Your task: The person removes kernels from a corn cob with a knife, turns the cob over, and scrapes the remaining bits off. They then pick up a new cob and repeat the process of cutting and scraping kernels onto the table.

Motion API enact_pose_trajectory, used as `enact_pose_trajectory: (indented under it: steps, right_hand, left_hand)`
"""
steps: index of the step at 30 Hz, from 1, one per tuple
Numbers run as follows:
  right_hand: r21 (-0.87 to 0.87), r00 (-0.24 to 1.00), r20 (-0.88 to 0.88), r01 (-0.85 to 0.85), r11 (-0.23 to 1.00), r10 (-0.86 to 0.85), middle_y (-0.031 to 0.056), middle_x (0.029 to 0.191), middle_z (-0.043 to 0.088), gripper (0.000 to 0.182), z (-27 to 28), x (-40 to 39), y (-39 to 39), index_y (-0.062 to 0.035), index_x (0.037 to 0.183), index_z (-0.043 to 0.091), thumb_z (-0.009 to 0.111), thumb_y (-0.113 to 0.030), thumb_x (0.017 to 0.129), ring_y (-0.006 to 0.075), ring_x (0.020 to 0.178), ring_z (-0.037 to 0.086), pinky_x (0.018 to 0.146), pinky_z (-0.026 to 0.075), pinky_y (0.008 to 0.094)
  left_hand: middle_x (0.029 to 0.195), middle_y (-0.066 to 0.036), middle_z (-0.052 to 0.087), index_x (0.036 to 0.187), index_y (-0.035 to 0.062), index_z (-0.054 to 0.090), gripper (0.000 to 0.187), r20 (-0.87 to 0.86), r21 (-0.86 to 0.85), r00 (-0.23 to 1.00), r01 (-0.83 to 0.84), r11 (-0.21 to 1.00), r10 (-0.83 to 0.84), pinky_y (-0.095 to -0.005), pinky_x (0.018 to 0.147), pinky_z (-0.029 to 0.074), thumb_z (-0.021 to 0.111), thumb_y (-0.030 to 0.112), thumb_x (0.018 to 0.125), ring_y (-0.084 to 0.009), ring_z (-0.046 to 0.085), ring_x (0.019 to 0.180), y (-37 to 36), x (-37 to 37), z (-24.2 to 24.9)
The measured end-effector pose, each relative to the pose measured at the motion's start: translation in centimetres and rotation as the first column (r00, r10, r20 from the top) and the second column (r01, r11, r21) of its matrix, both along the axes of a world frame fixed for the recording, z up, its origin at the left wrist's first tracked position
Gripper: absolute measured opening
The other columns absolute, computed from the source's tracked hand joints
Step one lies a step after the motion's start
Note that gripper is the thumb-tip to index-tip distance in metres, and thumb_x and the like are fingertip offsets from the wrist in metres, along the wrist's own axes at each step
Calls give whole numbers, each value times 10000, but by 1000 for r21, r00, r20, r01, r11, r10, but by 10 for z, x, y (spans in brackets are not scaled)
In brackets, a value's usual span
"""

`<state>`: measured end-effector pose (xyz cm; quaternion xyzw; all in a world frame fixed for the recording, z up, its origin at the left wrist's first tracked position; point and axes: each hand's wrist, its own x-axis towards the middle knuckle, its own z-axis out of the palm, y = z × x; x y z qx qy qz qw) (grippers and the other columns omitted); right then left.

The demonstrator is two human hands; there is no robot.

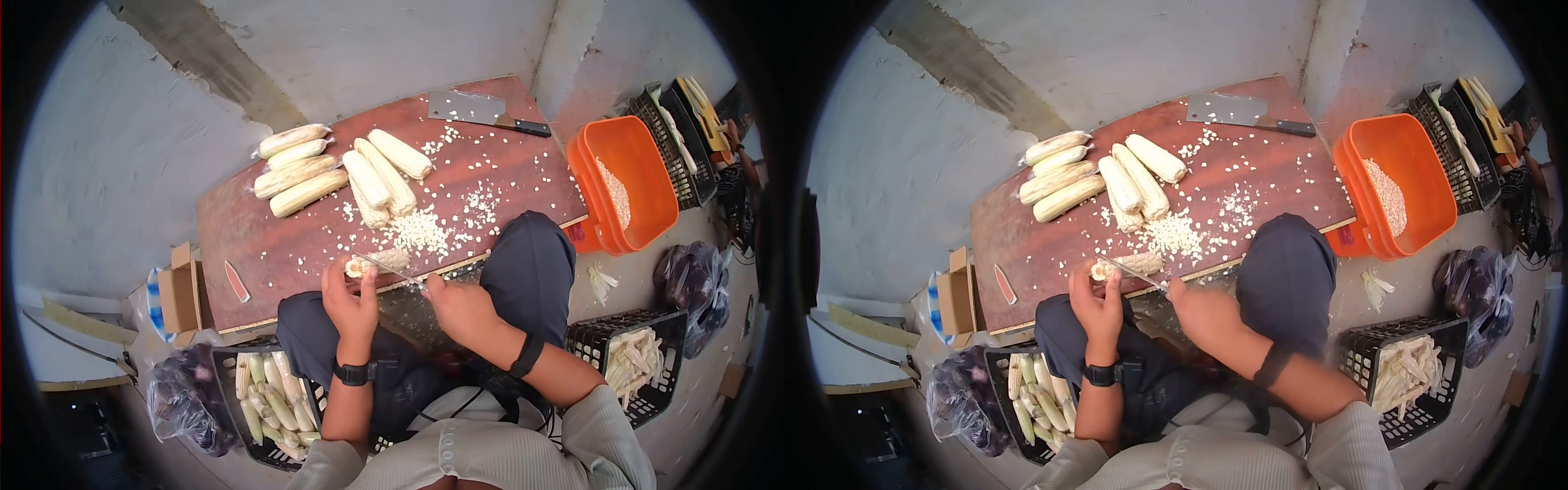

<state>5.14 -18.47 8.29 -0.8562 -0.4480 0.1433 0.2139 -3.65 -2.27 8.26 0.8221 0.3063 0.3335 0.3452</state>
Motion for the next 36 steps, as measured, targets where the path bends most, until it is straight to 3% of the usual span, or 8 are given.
enact_pose_trajectory:
  steps: [5, 8, 20, 24, 29, 32, 36]
  right_hand:
    - [-76, 999, -2, -53, 996, 53, 123, 660, 630, 105, 0, 7, 8, -23, 913, 491, 508, -102, 847, 297, 611, 652, 514, 503, 409]
    - [-64, 999, 31, -40, 997, 42, 122, 664, 639, 110, 12, 11, 13, -20, 908, 497, 517, -80, 817, 302, 614, 658, 508, 507, 403]
    - [-92, 998, -58, -2, 996, -3, 139, 712, 663, 115, 19, 11, 40, -11, 880, 528, 533, -115, 830, 315, 687, 679, 557, 529, 418]
    - [-9, 997, -51, 49, 999, -49, 149, 744, 672, 153, 11, 2, 61, -5, 913, 533, 531, -142, 844, 313, 713, 682, 585, 535, 413]
    - [-5, 997, -65, -28, 1000, 27, 167, 748, 672, 172, 8, 16, 62, 3, 943, 525, 520, -146, 857, 305, 714, 683, 597, 533, 407]
    - [13, 994, -109, -10, 1000, 12, 198, 767, 649, 184, 9, 12, 51, -6, 966, 474, 546, -129, 850, 355, 735, 659, 621, 516, 438]
    - [220, 996, -82, -16, 975, 35, 181, 777, 647, 167, 2, 6, 32, -13, 985, 462, 509, -152, 904, 353, 730, 648, 615, 503, 440]
  left_hand:
    - [968, -131, 549, 1074, -33, 559, 350, -26, 218, 999, 47, 975, -42, -294, 680, 472, 715, 145, 815, -212, 551, 802, 10, -5, -10]
    - [978, -134, 547, 1077, -35, 555, 346, -15, 102, 1000, 20, 995, -18, -284, 656, 480, 710, 132, 817, -209, 556, 812, 6, -4, -5]
    - [998, -132, 533, 1080, -33, 547, 331, -81, 146, 997, 10, 989, 1, -255, 597, 501, 694, 107, 818, -197, 551, 801, 5, -5, -4]
    - [983, -131, 534, 1048, -26, 549, 308, -61, 236, 986, 168, 957, -158, -276, 580, 518, 691, 103, 808, -218, 553, 788, -12, -6, -10]
    - [947, -132, 516, 1040, -24, 541, 311, -34, 146, 996, 85, 986, -81, -275, 570, 521, 694, 117, 809, -231, 567, 827, -13, -1, -3]
    - [994, -155, 517, 1058, -43, 529, 337, 53, 134, 994, 88, 987, -96, -274, 563, 517, 695, 120, 814, -230, 578, 731, -14, -1, -13]
    - [1023, -153, 512, 1070, -34, 522, 343, 30, 137, 993, 110, 984, -115, -265, 578, 526, 696, 108, 811, -230, 575, 755, -12, -4, -11]
